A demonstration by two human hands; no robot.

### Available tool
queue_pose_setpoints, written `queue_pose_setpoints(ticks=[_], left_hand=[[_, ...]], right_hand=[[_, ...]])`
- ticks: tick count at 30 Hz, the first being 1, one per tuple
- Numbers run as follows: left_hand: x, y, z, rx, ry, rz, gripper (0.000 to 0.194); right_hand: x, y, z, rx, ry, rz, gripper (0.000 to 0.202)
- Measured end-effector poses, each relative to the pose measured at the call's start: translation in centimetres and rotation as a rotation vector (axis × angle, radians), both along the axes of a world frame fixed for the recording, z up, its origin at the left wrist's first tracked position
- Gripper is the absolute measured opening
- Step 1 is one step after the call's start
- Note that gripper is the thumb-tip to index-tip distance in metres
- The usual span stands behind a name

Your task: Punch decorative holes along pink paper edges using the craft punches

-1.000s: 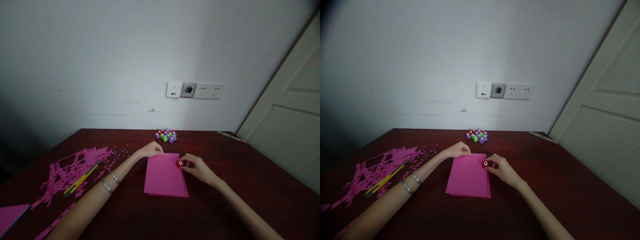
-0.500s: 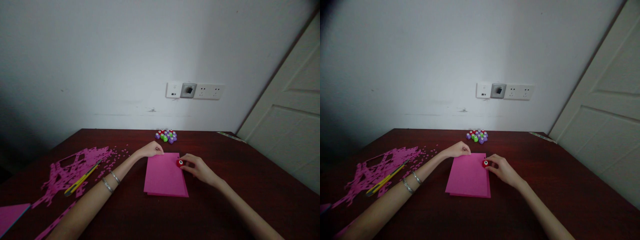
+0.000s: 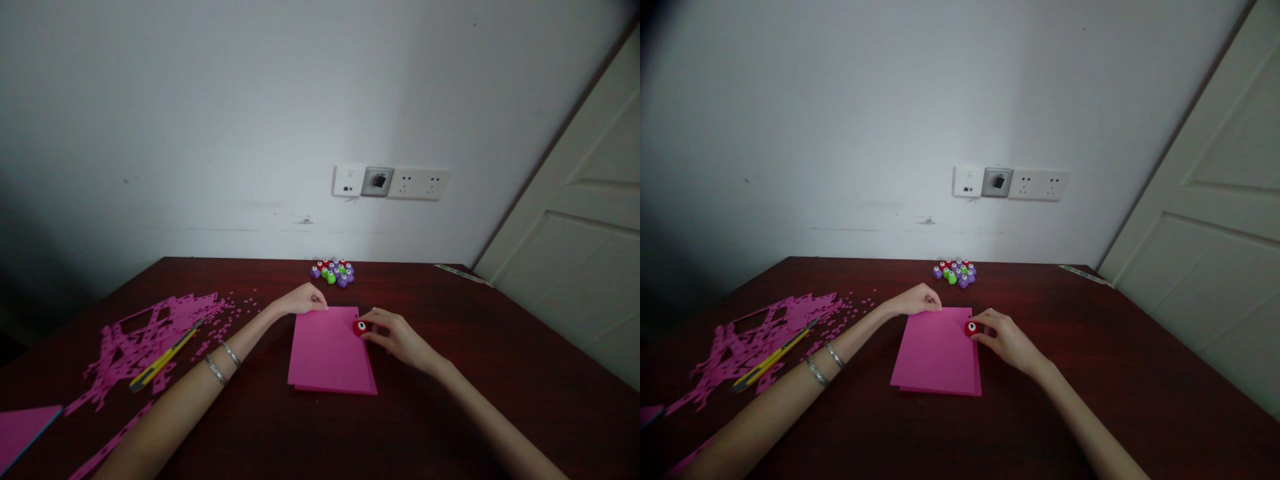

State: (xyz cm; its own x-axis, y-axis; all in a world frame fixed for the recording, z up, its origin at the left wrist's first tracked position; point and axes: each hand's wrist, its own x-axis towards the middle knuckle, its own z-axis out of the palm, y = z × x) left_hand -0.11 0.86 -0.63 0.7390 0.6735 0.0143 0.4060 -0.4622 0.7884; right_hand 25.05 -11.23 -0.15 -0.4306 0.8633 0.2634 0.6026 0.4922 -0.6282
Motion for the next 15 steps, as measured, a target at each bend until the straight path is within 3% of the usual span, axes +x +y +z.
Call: queue_pose_setpoints(ticks=[8, 15], left_hand=[[0.07, -0.2, 0.07, -0.022, -0.029, 0.007, 0.019], [0.03, -0.08, 0.03, -0.024, -0.013, 0.005, 0.022]], right_hand=[[-0.09, 0.04, 0.17, -0.012, -0.012, -0.061, 0.022], [-0.07, 0.01, 0.28, 0.002, -0.001, -0.011, 0.022]])
